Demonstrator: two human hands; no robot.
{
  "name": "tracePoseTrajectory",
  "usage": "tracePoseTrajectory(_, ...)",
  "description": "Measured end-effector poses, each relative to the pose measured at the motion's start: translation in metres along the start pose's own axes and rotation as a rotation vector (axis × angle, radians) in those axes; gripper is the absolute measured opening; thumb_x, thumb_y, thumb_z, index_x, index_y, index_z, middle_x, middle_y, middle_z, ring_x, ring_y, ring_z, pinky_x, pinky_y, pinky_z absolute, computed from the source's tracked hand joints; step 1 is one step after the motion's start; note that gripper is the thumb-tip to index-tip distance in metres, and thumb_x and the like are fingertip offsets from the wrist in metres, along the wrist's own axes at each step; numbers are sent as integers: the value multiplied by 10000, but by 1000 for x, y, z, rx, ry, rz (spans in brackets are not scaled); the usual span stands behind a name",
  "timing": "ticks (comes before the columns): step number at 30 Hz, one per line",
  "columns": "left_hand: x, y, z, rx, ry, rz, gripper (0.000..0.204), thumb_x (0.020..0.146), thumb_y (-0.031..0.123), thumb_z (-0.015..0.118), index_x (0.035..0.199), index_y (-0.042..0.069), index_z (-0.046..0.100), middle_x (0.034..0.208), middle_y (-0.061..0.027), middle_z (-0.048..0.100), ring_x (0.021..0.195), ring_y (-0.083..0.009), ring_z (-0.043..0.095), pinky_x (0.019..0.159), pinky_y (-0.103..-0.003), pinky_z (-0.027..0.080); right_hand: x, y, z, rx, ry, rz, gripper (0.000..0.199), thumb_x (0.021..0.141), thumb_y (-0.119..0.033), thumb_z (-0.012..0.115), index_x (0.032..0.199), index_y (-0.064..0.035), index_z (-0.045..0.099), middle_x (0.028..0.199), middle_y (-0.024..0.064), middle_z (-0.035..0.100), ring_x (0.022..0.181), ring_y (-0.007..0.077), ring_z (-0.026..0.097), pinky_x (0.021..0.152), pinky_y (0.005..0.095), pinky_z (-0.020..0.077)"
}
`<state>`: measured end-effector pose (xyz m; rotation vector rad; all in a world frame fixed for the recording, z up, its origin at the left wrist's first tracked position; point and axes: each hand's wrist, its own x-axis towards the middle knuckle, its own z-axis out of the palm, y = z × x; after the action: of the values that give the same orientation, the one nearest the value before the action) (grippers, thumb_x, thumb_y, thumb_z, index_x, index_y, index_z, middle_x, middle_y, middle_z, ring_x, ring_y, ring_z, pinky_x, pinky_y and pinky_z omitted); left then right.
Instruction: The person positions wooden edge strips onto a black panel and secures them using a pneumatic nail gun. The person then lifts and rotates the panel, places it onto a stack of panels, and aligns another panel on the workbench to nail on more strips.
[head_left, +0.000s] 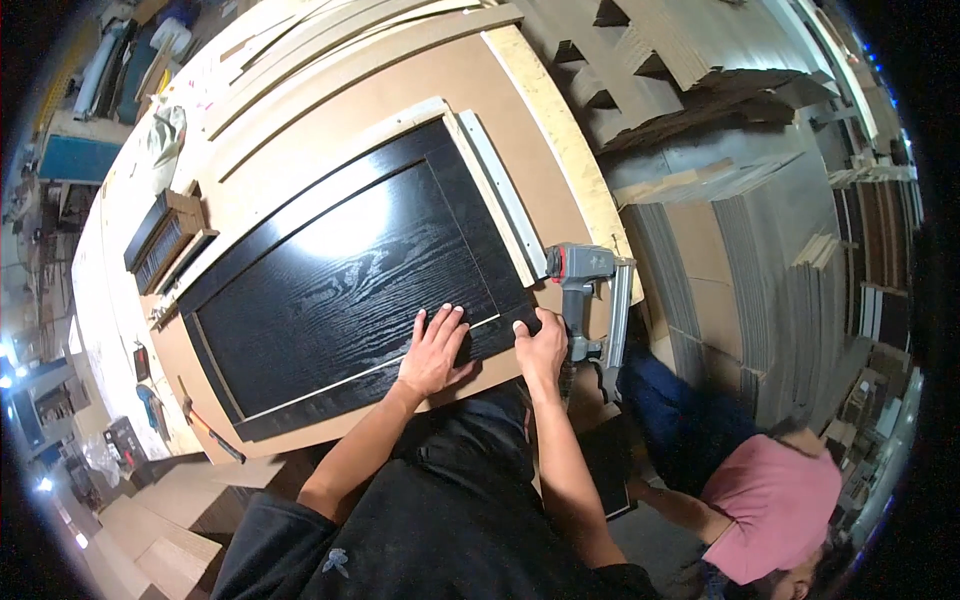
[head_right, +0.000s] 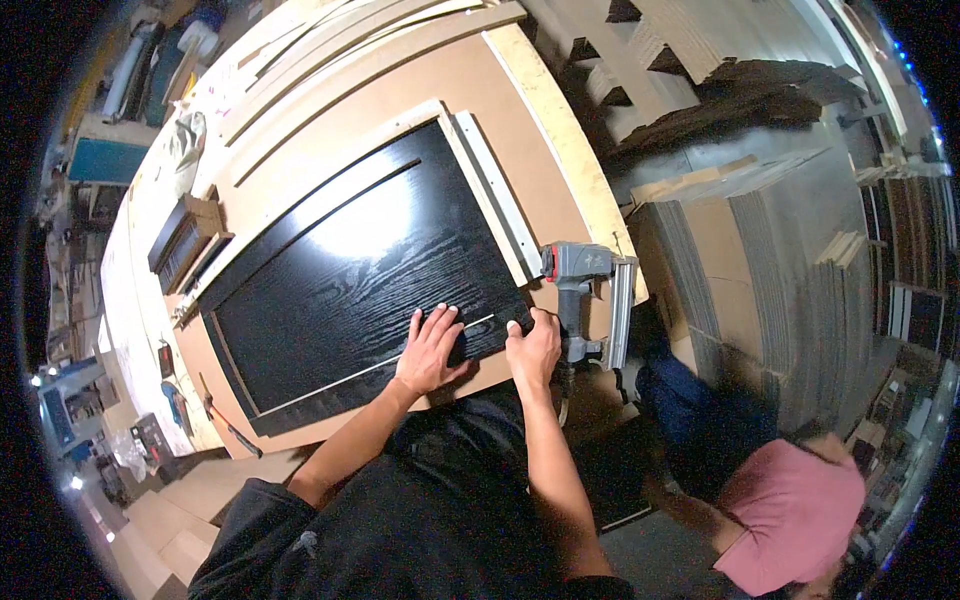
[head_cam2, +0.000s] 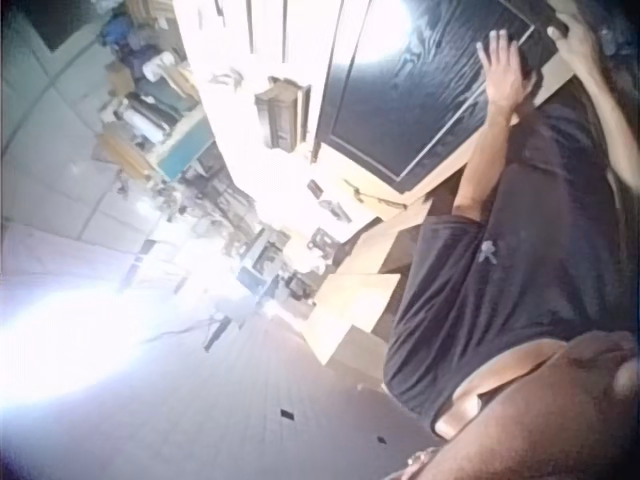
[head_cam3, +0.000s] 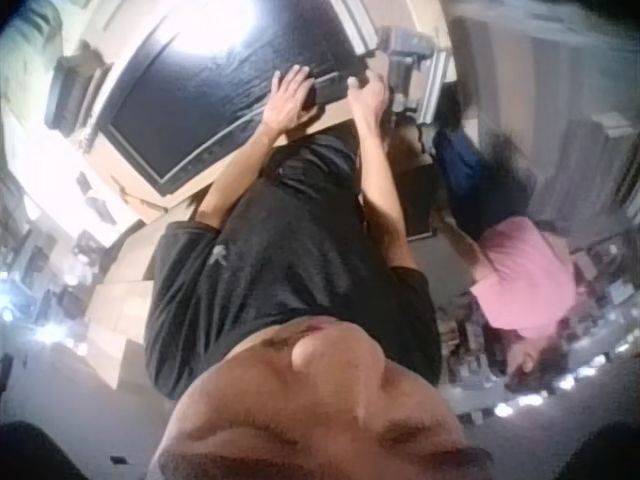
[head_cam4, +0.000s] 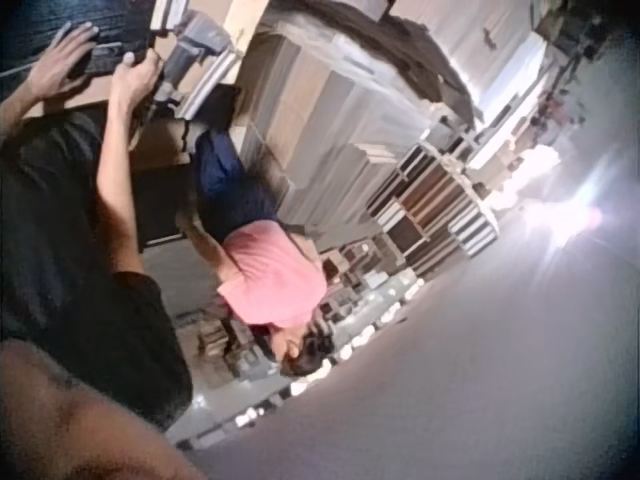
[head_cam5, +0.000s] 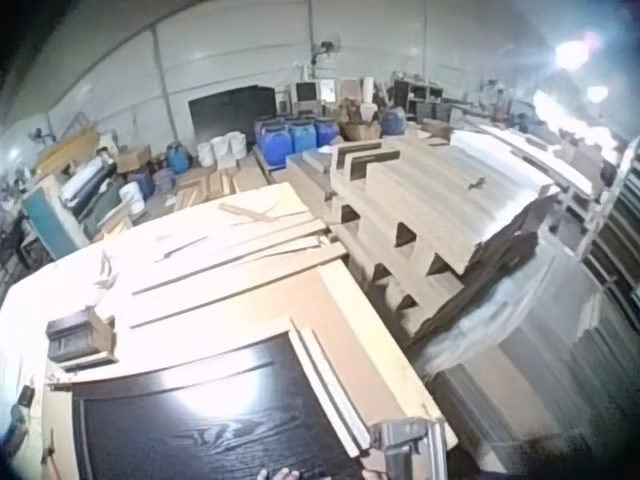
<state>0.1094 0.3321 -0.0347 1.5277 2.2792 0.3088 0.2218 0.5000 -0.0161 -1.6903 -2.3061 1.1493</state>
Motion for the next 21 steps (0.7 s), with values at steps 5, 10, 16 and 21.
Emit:
tracePoseTrajectory(5, -1, 0, -1, -16, 18, 2, 663, 795, 452, 702, 1285, 39, 534, 1477, -146, 400, 1422, -308, 301, 1167, -564, 179, -2, -4, -4, 68, 7, 43, 410, 768, -116, 769, 1109, 44, 607, 1117, 222, 616, 1062, 405, 590, 940, 456, 464)
tracePoseTrajectory(10, -2, 1, 1, -10, 85, 32, 662, 763, 427, 739, 1255, 28, 548, 1461, -151, 422, 1409, -316, 328, 1163, -566, 196, -3, 3, 1, 38, 47, -29, 421, 775, -119, 767, 1131, 49, 616, 1112, 226, 622, 1064, 403, 590, 944, 449, 464)
tracePoseTrajectory(16, -4, 6, 3, 66, 27, 19, 690, 849, 480, 647, 1330, 3, 517, 1507, -159, 376, 1445, -312, 274, 1163, -582, 176, -1, 7, 1, 62, 21, -20, 420, 780, -124, 767, 1142, 45, 634, 1139, 226, 625, 1084, 397, 593, 960, 439, 466)
tracePoseTrajectory(21, -2, 2, 8, 32, 38, 5, 709, 768, 403, 758, 1312, 15, 521, 1496, -153, 398, 1440, -300, 299, 1178, -564, 165, -1, 4, 0, 104, 35, -3, 401, 780, -120, 767, 1124, 43, 641, 1132, 220, 631, 1075, 398, 603, 956, 438, 472)
